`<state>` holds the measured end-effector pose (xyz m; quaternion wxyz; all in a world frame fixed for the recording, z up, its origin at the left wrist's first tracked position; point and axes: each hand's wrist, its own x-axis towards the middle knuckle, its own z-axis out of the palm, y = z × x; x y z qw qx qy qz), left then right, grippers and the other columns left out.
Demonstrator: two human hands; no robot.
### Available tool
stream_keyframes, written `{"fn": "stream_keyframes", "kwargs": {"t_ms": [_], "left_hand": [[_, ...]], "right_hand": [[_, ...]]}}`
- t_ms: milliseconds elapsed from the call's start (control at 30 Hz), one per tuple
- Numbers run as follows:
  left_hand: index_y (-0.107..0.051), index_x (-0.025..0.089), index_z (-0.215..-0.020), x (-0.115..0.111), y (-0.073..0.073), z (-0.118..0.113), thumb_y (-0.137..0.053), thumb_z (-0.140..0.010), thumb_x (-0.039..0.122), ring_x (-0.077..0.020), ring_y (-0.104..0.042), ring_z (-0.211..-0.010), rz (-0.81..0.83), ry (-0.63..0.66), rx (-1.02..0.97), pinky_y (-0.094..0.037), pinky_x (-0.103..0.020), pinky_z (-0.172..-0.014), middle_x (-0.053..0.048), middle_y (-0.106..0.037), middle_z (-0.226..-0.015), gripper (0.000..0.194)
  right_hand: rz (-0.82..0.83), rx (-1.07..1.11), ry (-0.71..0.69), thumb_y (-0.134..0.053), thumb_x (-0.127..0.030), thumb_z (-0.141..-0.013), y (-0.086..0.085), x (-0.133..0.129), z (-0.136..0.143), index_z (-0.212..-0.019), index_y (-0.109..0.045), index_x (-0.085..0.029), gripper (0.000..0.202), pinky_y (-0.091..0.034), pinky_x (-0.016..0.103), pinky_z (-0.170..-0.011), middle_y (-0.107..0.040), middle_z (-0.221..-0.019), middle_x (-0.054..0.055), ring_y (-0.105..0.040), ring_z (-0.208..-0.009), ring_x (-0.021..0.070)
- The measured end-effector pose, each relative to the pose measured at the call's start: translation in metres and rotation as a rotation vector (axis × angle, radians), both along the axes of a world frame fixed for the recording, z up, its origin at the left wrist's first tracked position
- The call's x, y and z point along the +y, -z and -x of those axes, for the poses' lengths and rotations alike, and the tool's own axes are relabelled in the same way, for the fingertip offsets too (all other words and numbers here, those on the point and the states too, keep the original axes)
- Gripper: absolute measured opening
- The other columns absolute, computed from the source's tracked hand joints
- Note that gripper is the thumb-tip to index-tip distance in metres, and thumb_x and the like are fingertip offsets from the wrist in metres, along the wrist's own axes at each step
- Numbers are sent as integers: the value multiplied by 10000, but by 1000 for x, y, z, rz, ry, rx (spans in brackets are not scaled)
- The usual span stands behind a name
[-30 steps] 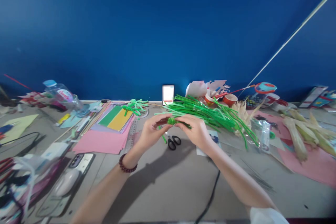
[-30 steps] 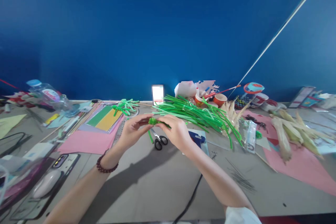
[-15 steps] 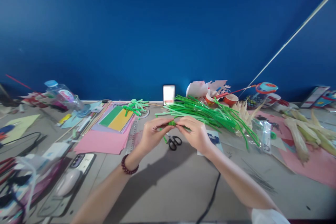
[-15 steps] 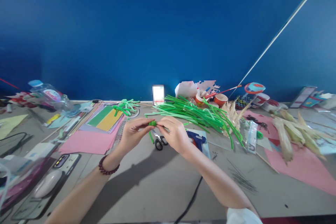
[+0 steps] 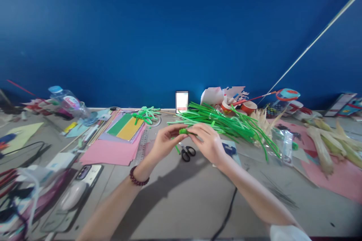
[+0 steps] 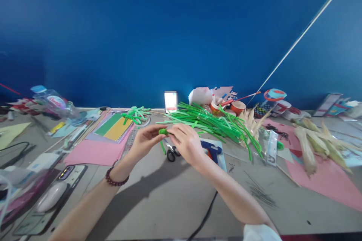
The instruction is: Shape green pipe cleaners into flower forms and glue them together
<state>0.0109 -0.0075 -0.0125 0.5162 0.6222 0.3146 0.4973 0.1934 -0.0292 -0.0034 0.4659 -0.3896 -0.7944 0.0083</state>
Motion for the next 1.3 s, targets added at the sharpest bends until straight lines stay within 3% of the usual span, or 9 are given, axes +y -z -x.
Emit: {"fn": "stream_keyframes", "kwargs": {"t_ms": [200, 367, 667, 733, 900, 967, 1100, 1300], "left_hand": [[-661, 173, -979, 1, -3, -2, -772, -702, 215, -173, -665, -859, -8, -34, -92, -555, -273, -747, -76, -702, -950, 301], [-691, 176, -932, 3, -2, 1, -766, -708, 234, -168, -670, -852, -19, -22, -103, -557, -274, -757, -68, -702, -950, 243], [-759, 230, -885, 2, -3, 2, -745, -731, 261, -215, -665, -932, -247, -200, 82, -539, -365, -863, -75, -746, -926, 158], [-757, 224, -899, 2, -3, 2, -748, -726, 272, -217, -673, -918, -202, -176, 53, -547, -370, -851, -78, -745, -942, 180], [-702, 194, -1052, 2, 2, -4, -800, -659, 281, -215, -683, -894, 67, 25, -105, -559, -344, -800, -87, -728, -1022, 414], [-721, 181, -969, 1, 7, -9, -782, -681, 302, -202, -678, -854, 131, 36, -116, -551, -325, -776, -75, -734, -959, 318], [-732, 170, -828, -2, 16, -16, -770, -696, 317, -143, -639, -707, 271, 14, -199, -519, -288, -717, -36, -718, -811, 201], [-720, 166, -763, -1, 22, -20, -799, -656, 285, -126, -607, -704, 451, 67, -360, -478, -260, -710, -26, -686, -747, 179]], "right_hand": [[91, 57, 19, -617, -212, -854, -7, 2, -1, -956, -696, -230, 130, -539, 330, -780, -730, -908, 56, -668, -853, 205], [102, 58, 18, -561, -171, -867, -4, 2, -1, -923, -681, -207, 137, -538, 320, -767, -719, -894, 67, -670, -850, 204], [-19, -15, -21, -497, -124, -868, 2, 1, 1, -892, -652, -213, 180, -529, 346, -764, -696, -875, 86, -647, -853, 211], [0, 11, -27, -494, -129, -871, 2, 0, 1, -873, -646, -213, 174, -526, 338, -754, -696, -861, 81, -647, -832, 202], [181, 202, 25, -536, -196, -866, 6, 1, 4, -854, -626, -211, 92, -524, 308, -700, -694, -818, 53, -654, -756, 182], [306, 304, -1, -570, -236, -854, 10, 2, 6, -885, -617, -210, 62, -534, 308, -695, -701, -829, 50, -668, -743, 183], [512, 469, -62, -610, -267, -822, 18, 3, 11, -991, -521, -218, 197, -551, 300, -639, -707, -801, 33, -692, -694, 183], [528, 480, -67, -598, -229, -789, 17, -1, 15, -960, -463, -236, 219, -564, 315, -671, -718, -848, 36, -713, -758, 198]]}}
